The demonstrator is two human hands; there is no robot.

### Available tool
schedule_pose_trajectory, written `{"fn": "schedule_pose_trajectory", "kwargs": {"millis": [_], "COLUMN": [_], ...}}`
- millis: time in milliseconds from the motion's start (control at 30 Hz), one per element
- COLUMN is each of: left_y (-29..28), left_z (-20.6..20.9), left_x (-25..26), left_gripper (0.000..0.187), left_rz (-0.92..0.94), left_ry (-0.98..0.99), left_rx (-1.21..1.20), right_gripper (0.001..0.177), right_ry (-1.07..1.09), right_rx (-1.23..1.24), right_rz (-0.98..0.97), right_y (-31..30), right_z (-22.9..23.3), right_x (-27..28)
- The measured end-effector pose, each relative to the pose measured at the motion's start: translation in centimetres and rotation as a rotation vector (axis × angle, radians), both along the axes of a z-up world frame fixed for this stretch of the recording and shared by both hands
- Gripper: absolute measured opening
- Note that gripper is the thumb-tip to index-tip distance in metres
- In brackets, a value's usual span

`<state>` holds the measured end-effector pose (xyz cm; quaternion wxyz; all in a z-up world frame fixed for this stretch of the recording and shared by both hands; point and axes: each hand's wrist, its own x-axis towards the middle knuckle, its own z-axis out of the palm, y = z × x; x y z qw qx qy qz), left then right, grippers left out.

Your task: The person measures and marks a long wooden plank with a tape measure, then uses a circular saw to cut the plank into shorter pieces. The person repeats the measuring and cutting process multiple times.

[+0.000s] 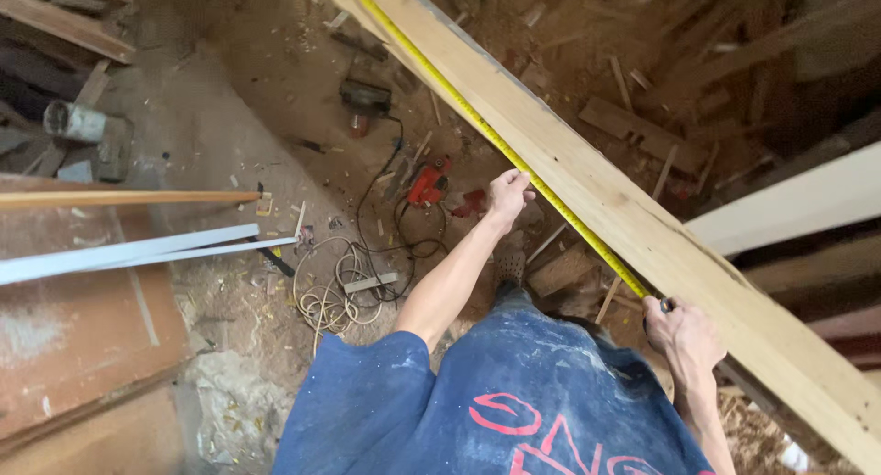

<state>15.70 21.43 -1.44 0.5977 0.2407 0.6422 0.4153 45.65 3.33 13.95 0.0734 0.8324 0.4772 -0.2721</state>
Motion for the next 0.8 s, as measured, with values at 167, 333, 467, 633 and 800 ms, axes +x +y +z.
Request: {"fn": "schedule_pose_trajectory", "kwargs": {"millis": [167, 333, 467, 633, 800], "left_y": [-2.5, -5.1, -9.2, -12.3, -12.2], "left_z": [-0.1, -2.2, -4.3, -5.2, -2.8], "left_x": [1.9, 7.5, 13.7, 20.5, 20.2], "left_gripper": [0.027, 0.038, 0.062, 0.066, 0.075], "left_rz": [-0.060, 0.048, 0.237, 0.285, 0.199], "left_ry": [-0.053, 0.149, 0.579, 0.209, 0.339], "left_rx": [-0.036, 0.063, 0.067, -0.129, -0.135], "right_gripper": [0.055, 0.054, 0.053, 0.051, 0.052], "right_ry": [-0.006, 0.013, 0.084, 0.408, 0.538], "right_rx": [-0.007, 0.027, 0.059, 0.047, -0.052], "right_rz": [-0.021, -0.025, 0.059, -0.008, -0.082], "right_y": [-0.6, 0.6, 1.1, 2.8, 3.7], "right_z": [-0.5, -2.3, -2.2, 0.0, 1.8], "right_x": [1.1, 4.1, 5.7, 4.8, 3.7]}}
